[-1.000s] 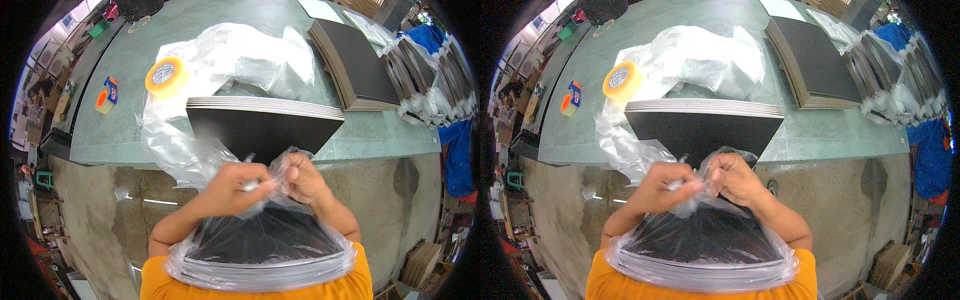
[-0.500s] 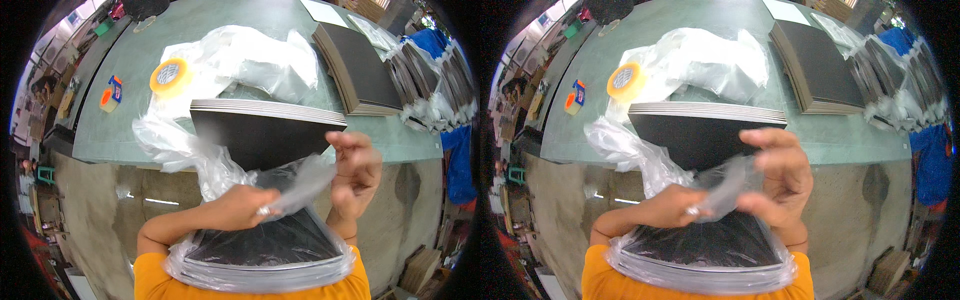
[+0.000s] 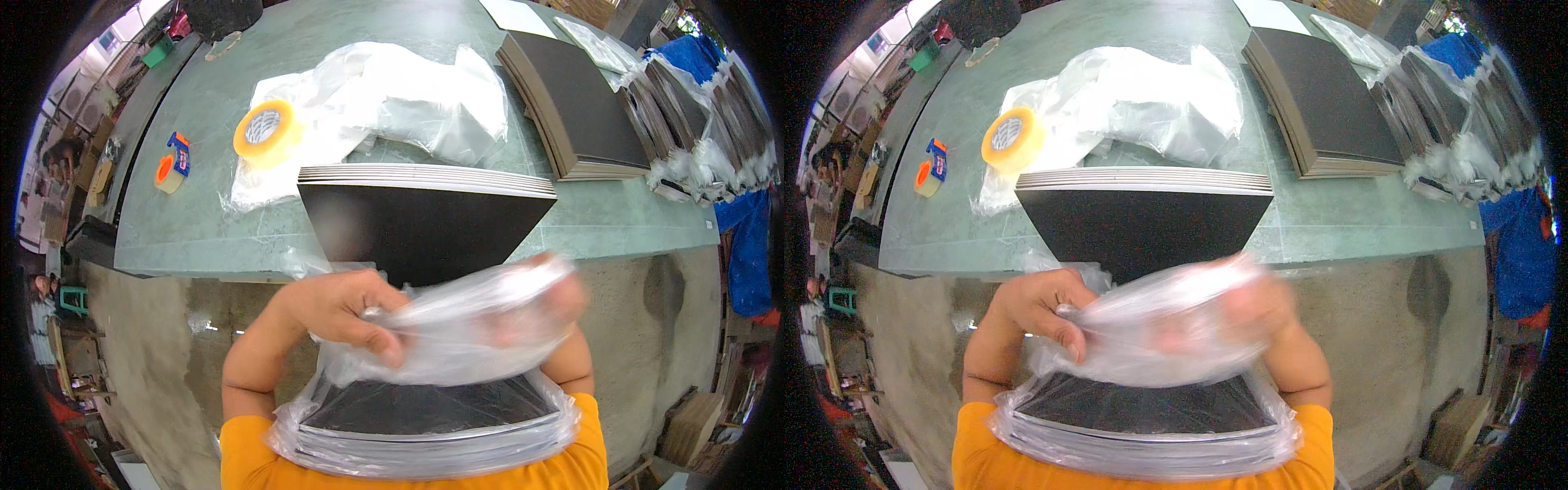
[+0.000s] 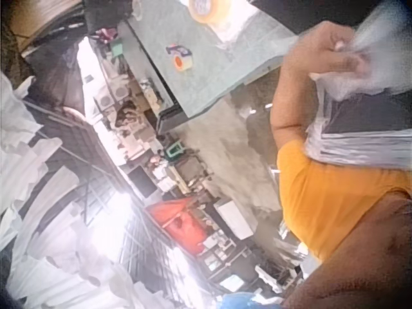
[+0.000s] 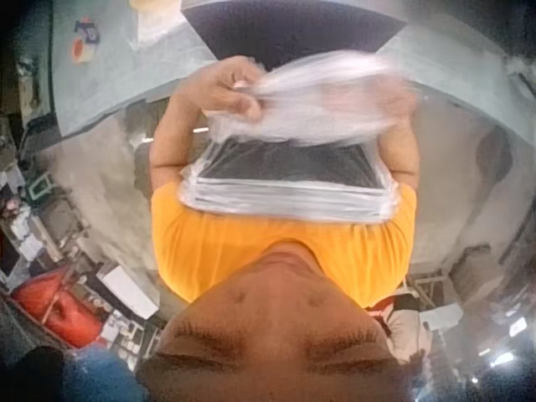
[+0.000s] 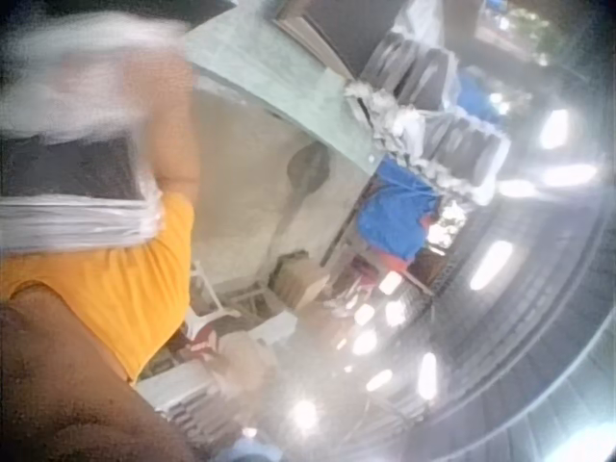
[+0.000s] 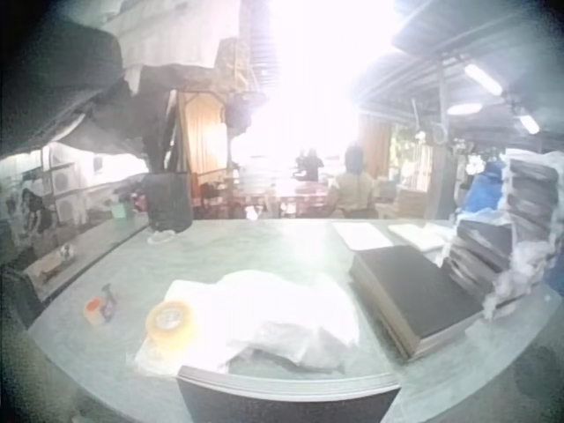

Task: The person places a stack of books into a plastic bag, pulls the plastic tight around the books, and places them onto a stack of previously bagged items.

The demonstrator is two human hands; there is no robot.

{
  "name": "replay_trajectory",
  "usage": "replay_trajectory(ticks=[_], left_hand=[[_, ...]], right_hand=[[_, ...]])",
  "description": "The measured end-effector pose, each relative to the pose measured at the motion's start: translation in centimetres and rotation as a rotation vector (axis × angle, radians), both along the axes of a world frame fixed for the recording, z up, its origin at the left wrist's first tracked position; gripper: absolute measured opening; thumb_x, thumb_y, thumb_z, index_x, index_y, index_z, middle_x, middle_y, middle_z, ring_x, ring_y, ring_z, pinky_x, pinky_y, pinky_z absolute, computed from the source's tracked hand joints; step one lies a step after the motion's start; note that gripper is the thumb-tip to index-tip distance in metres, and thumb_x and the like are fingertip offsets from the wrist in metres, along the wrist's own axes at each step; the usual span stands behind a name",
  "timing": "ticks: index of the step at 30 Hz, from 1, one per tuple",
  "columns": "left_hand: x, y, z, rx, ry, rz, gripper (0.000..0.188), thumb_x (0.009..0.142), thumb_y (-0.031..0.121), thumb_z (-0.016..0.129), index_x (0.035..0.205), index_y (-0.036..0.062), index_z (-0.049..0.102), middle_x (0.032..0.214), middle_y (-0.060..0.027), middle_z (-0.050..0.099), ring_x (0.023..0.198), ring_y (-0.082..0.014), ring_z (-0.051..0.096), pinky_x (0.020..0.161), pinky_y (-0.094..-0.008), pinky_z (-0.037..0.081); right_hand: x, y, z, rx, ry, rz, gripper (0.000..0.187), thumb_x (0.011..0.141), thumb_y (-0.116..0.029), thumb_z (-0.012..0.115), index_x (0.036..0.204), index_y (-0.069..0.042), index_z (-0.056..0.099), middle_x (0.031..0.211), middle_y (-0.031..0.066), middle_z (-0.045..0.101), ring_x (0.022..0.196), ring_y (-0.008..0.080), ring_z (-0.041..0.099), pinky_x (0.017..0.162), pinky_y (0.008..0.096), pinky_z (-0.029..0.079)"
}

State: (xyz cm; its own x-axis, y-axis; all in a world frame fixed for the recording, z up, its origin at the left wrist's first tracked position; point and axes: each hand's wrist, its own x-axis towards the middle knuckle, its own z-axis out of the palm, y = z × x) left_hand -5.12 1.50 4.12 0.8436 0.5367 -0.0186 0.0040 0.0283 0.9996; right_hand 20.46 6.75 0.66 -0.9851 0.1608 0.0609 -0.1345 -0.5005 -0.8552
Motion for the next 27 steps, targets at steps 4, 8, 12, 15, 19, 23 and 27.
replay_trajectory(ticks=[4, 8, 12, 15, 19, 23, 27], left_hand=[[-1.4, 0.3, -0.3, 0.12, -0.21, 0.004, 0.016, 0.08, 0.012, 0.055, 0.087, -0.0024, 0.058, 0.072, -0.0082, 0.061, 0.065, -0.0179, 0.058, 0.058, -0.0264, 0.045], [-0.1, -1.2, 3.0, 0.331, 0.303, -0.334, 0.014, 0.078, 0.014, 0.055, 0.08, 0.0002, 0.051, 0.056, -0.0139, 0.053, 0.057, -0.0303, 0.057, 0.049, -0.0368, 0.045], [-1.1, -4.1, -3.5, 0.762, 1.251, 0.144, 0.018, 0.072, 0.021, 0.058, 0.073, 0.0028, 0.056, 0.061, -0.0122, 0.057, 0.061, -0.0297, 0.058, 0.053, -0.0387, 0.046], [-2.2, -4.7, -5.9, 0.749, 1.292, 0.016, 0.02, 0.07, 0.024, 0.059, 0.065, 0.0042, 0.058, 0.062, -0.0112, 0.058, 0.063, -0.0298, 0.059, 0.055, -0.0398, 0.046], [-2.1, -4.1, -1.6, 0.389, 0.73, 0.294, 0.028, 0.072, 0.03, 0.061, 0.066, 0.0034, 0.059, 0.059, -0.0081, 0.058, 0.061, -0.0228, 0.059, 0.054, -0.0343, 0.045], [-7.3, -2.5, -0.5, 0.466, 0.653, 1.474, 0.017, 0.07, 0.007, 0.061, 0.086, 0.0045, 0.054, 0.075, -0.0082, 0.055, 0.067, -0.0146, 0.052, 0.062, -0.027, 0.043], [-6.4, -0.9, -1.1, 1.082, 0.908, 1.592, 0.036, 0.074, -0.004, 0.053, 0.108, 0.0087, 0.051, 0.099, -0.0099, 0.05, 0.07, -0.0169, 0.051, 0.059, -0.0299, 0.044]], right_hand=[[-0.1, 0.2, -1.1, 0.373, -0.184, 0.421, 0.026, 0.082, -0.021, 0.051, 0.089, 0.003, 0.057, 0.083, 0.017, 0.059, 0.079, 0.0274, 0.056, 0.074, 0.0317, 0.045], [0.1, -0.7, 0.7, 1.499, -0.793, 0.342, 0.023, 0.076, -0.023, 0.054, 0.082, -0.002, 0.062, 0.075, 0.0169, 0.06, 0.079, 0.0276, 0.057, 0.078, 0.037, 0.043], [2.4, -1.3, -0.2, 1.888, -0.81, 0.383, 0.015, 0.065, -0.017, 0.056, 0.069, -0.006, 0.065, 0.064, 0.0131, 0.061, 0.074, 0.0227, 0.06, 0.074, 0.0412, 0.044], [1.5, -1.0, 3.2, 1.686, -0.784, 0.045, 0.011, 0.063, -0.01, 0.058, 0.071, -0.005, 0.062, 0.065, 0.0105, 0.061, 0.068, 0.0222, 0.059, 0.066, 0.0354, 0.046], [3.2, 1.9, 5.5, 1.365, -0.613, -1.221, 0.008, 0.07, -0.008, 0.057, 0.076, -0.003, 0.055, 0.068, 0.0048, 0.056, 0.061, 0.016, 0.053, 0.057, 0.0253, 0.042], [2.0, 0.1, 2.9, 1.637, -0.368, -0.99, 0.019, 0.064, -0.001, 0.052, 0.083, -0.003, 0.053, 0.078, 0.0094, 0.058, 0.066, 0.0229, 0.056, 0.061, 0.0312, 0.046], [-0.1, 0.6, 2.8, 1.826, -0.546, -1.245, 0.046, 0.063, 0.008, 0.049, 0.107, -0.005, 0.052, 0.109, 0.0128, 0.048, 0.101, 0.0282, 0.046, 0.085, 0.0362, 0.037]])
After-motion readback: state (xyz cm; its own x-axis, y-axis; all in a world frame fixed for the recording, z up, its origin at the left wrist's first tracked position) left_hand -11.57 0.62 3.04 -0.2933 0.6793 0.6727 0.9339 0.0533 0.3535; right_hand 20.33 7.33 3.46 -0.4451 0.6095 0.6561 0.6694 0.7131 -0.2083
